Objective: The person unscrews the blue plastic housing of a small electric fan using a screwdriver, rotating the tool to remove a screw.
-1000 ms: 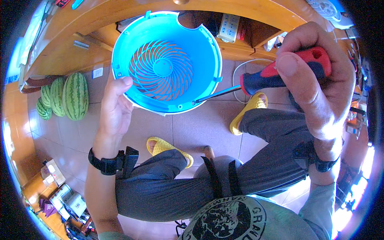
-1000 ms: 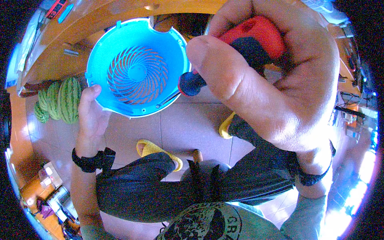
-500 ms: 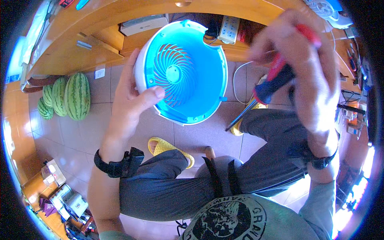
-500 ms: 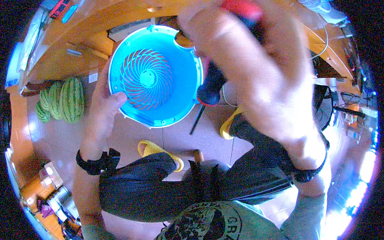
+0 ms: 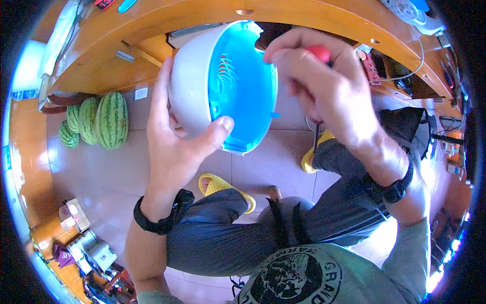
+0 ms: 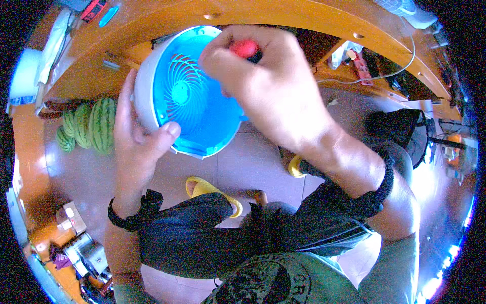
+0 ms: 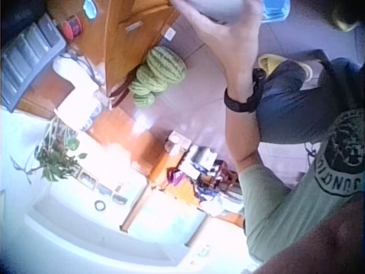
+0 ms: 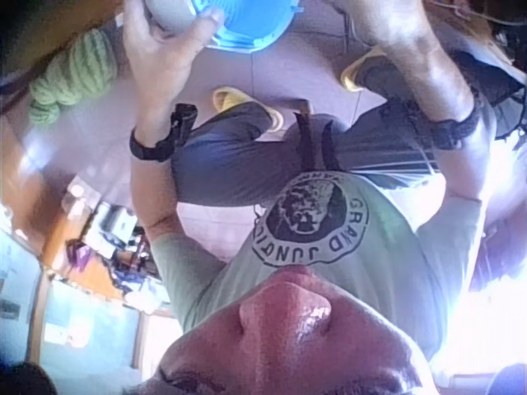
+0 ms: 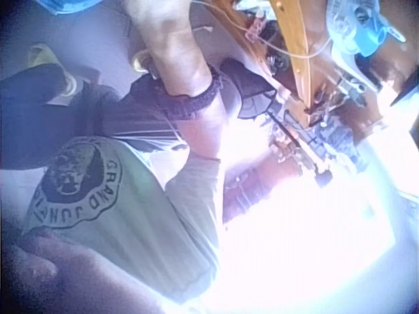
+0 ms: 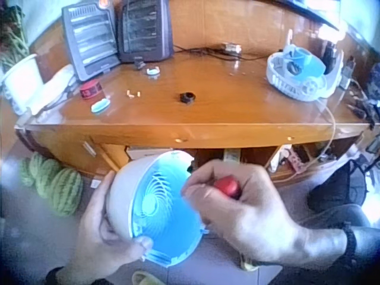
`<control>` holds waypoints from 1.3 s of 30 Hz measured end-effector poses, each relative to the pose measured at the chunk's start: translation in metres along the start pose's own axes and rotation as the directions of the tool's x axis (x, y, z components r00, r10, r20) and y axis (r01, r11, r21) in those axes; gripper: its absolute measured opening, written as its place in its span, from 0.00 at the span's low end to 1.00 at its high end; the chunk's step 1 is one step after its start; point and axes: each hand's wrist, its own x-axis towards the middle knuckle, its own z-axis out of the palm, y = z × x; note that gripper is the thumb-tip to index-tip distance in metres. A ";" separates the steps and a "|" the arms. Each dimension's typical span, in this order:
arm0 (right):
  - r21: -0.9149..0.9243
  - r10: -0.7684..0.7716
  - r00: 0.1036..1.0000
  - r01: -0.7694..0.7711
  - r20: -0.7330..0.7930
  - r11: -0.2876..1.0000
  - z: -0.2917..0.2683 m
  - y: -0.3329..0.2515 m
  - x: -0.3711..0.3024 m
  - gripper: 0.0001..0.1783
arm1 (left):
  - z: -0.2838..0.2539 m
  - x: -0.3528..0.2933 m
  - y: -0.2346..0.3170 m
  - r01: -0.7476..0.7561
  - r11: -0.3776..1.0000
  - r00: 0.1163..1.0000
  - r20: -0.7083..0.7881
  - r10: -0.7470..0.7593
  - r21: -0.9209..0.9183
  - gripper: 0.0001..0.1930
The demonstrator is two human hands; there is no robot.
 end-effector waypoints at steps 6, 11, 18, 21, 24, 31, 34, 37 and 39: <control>0.055 0.230 0.926 -0.258 0.299 0.965 0.025 0.010 -0.013 0.16 | -0.009 -0.003 0.010 -0.328 0.829 0.943 0.111 0.312 0.454 0.57; 0.201 0.314 0.855 -0.422 0.413 0.884 0.025 0.014 -0.018 0.17 | -0.009 -0.008 0.025 -0.336 0.598 0.919 0.112 0.379 0.728 0.54; 0.222 0.261 0.844 -0.398 0.468 0.890 0.028 0.014 -0.017 0.15 | -0.005 -0.013 0.037 -0.384 0.481 0.867 0.128 0.482 0.788 0.55; 0.263 0.127 0.915 -0.240 0.384 0.934 0.038 0.023 -0.022 0.15 | -0.001 -0.017 0.042 -0.346 0.364 0.863 0.141 0.486 0.865 0.55; 0.104 -0.181 0.949 0.159 0.258 0.982 0.048 0.045 -0.019 0.15 | 0.002 -0.018 0.043 -0.336 0.277 0.855 0.168 0.491 0.900 0.54; 0.176 -0.080 0.991 0.060 0.112 0.983 0.041 0.036 -0.019 0.10 | -0.014 -0.017 0.017 -0.151 0.929 0.986 -0.015 0.165 0.338 0.54; 0.153 0.159 0.969 -0.189 0.190 0.970 0.011 0.004 -0.015 0.13 | -0.007 -0.024 0.023 -0.014 0.997 1.000 0.011 0.013 0.082 0.53; 0.638 0.277 0.961 -0.210 -0.004 0.741 0.005 -0.019 -0.006 0.17 | -0.012 -0.024 0.021 0.008 0.997 1.000 -0.016 -0.007 0.080 0.51; 0.659 0.266 0.958 -0.134 -0.104 0.740 -0.008 -0.039 -0.001 0.17 | -0.017 -0.022 0.022 0.105 0.994 0.994 0.034 -0.104 -0.013 0.51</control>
